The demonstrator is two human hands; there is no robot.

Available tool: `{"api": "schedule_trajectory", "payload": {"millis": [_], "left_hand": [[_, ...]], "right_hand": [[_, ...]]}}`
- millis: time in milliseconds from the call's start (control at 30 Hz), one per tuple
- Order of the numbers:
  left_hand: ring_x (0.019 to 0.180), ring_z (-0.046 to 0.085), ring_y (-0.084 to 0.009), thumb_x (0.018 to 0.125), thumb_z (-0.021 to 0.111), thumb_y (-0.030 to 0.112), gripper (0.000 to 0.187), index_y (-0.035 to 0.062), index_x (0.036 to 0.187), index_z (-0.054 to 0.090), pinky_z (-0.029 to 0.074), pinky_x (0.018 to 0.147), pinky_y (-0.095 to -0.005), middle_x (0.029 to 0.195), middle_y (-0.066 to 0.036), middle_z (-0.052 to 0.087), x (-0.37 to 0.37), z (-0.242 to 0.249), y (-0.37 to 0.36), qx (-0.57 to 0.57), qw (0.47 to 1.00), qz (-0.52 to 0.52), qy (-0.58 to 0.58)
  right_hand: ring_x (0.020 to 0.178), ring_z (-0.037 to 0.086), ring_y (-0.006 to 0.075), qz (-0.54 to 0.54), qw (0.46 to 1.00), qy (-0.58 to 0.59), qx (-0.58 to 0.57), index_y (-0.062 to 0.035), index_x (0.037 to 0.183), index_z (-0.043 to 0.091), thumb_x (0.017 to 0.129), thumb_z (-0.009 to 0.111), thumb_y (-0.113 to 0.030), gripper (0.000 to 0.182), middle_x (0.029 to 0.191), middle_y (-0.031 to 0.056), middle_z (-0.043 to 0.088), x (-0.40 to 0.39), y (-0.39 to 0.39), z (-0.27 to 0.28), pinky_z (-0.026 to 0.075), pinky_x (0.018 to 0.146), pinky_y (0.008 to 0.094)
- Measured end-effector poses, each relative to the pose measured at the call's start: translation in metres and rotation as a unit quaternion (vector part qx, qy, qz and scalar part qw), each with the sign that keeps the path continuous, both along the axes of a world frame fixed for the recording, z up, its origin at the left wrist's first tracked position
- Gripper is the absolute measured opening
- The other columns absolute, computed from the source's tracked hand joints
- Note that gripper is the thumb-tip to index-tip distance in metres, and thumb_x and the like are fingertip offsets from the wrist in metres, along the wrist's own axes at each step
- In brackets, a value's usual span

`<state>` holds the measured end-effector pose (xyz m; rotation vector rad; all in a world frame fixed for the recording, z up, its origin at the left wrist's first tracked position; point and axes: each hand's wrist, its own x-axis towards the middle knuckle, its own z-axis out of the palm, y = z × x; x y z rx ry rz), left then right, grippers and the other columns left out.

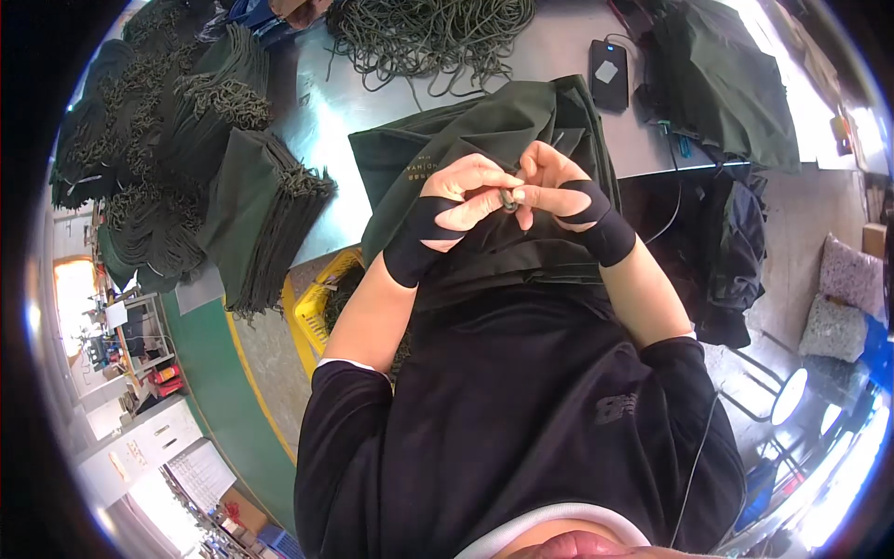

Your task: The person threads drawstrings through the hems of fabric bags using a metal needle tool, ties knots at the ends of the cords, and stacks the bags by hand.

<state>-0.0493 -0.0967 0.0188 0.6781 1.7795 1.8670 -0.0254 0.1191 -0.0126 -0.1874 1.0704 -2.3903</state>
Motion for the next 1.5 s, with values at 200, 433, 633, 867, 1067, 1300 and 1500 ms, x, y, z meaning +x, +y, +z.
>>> {"api": "schedule_trajectory", "payload": {"millis": [200, 433, 633, 867, 1067, 1300, 1500], "left_hand": [[0.090, 0.062, -0.0136, 0.093, 0.060, -0.004, 0.009, 0.0001, 0.098, 0.066, 0.048, 0.080, -0.0256, 0.097, -0.004, 0.061, 0.031, 0.005, 0.055, -0.070, 0.995, 0.018, -0.072], [0.083, 0.059, -0.0145, 0.092, 0.056, 0.003, 0.007, -0.0001, 0.098, 0.060, 0.047, 0.078, -0.0270, 0.092, -0.005, 0.060, 0.014, -0.011, 0.070, -0.215, 0.967, 0.103, 0.090], [0.081, 0.058, -0.0134, 0.095, 0.057, 0.007, 0.009, 0.0000, 0.099, 0.061, 0.047, 0.077, -0.0261, 0.089, -0.004, 0.060, 0.010, -0.013, 0.083, -0.187, 0.960, 0.160, 0.131], [0.071, 0.053, -0.0086, 0.094, 0.067, 0.016, 0.014, 0.0043, 0.103, 0.067, 0.041, 0.065, -0.0225, 0.081, 0.001, 0.063, 0.013, -0.037, 0.075, 0.075, 0.920, 0.092, -0.374], [0.072, 0.053, -0.0080, 0.095, 0.064, 0.013, 0.012, 0.0034, 0.102, 0.065, 0.041, 0.066, -0.0224, 0.085, 0.000, 0.063, 0.016, -0.036, 0.084, 0.058, 0.929, 0.112, -0.347], [0.075, 0.053, -0.0041, 0.094, 0.063, 0.009, 0.008, 0.0033, 0.099, 0.064, 0.042, 0.068, -0.0198, 0.084, 0.003, 0.062, 0.022, -0.031, 0.095, 0.007, 0.963, 0.192, -0.191], [0.070, 0.052, -0.0035, 0.092, 0.066, 0.006, 0.005, 0.0046, 0.094, 0.062, 0.042, 0.064, -0.0196, 0.082, 0.003, 0.059, 0.028, -0.032, 0.091, -0.150, 0.962, 0.220, 0.055]], "right_hand": [[0.064, 0.065, 0.0148, -0.009, 1.000, 0.001, 0.009, -0.0050, 0.097, 0.047, 0.092, 0.066, -0.001, 0.019, 0.085, 0.0082, 0.065, 0.029, 0.048, -0.014, 0.051, 0.060, 0.0258], [0.067, 0.065, 0.0127, -0.108, 0.980, -0.012, 0.165, -0.0006, 0.109, 0.057, 0.092, 0.068, -0.003, 0.020, 0.093, 0.0052, 0.065, 0.018, 0.038, -0.003, 0.050, 0.062, 0.0230], [0.069, 0.064, 0.0100, -0.167, 0.965, 0.047, 0.197, -0.0001, 0.106, 0.063, 0.092, 0.067, 0.000, 0.014, 0.088, 0.0048, 0.066, 0.017, 0.040, -0.022, 0.049, 0.062, 0.0220], [0.068, 0.063, 0.0116, -0.146, 0.981, 0.020, 0.128, 0.0006, 0.102, 0.064, 0.095, 0.060, -0.001, 0.008, 0.084, 0.0057, 0.067, 0.021, 0.053, -0.029, 0.048, 0.064, 0.0222], [0.069, 0.062, 0.0130, -0.122, 0.989, -0.024, 0.079, 0.0006, 0.102, 0.064, 0.096, 0.060, -0.003, 0.008, 0.087, 0.0072, 0.068, 0.021, 0.060, -0.034, 0.047, 0.064, 0.0230], [0.069, 0.062, 0.0124, -0.170, 0.982, 0.006, 0.080, 0.0004, 0.102, 0.064, 0.096, 0.061, -0.004, 0.009, 0.088, 0.0065, 0.068, 0.020, 0.053, -0.033, 0.047, 0.064, 0.0228], [0.068, 0.062, 0.0122, -0.176, 0.981, 0.001, 0.084, -0.0002, 0.103, 0.064, 0.096, 0.060, -0.004, 0.008, 0.087, 0.0058, 0.067, 0.018, 0.050, -0.032, 0.047, 0.065, 0.0226]]}}
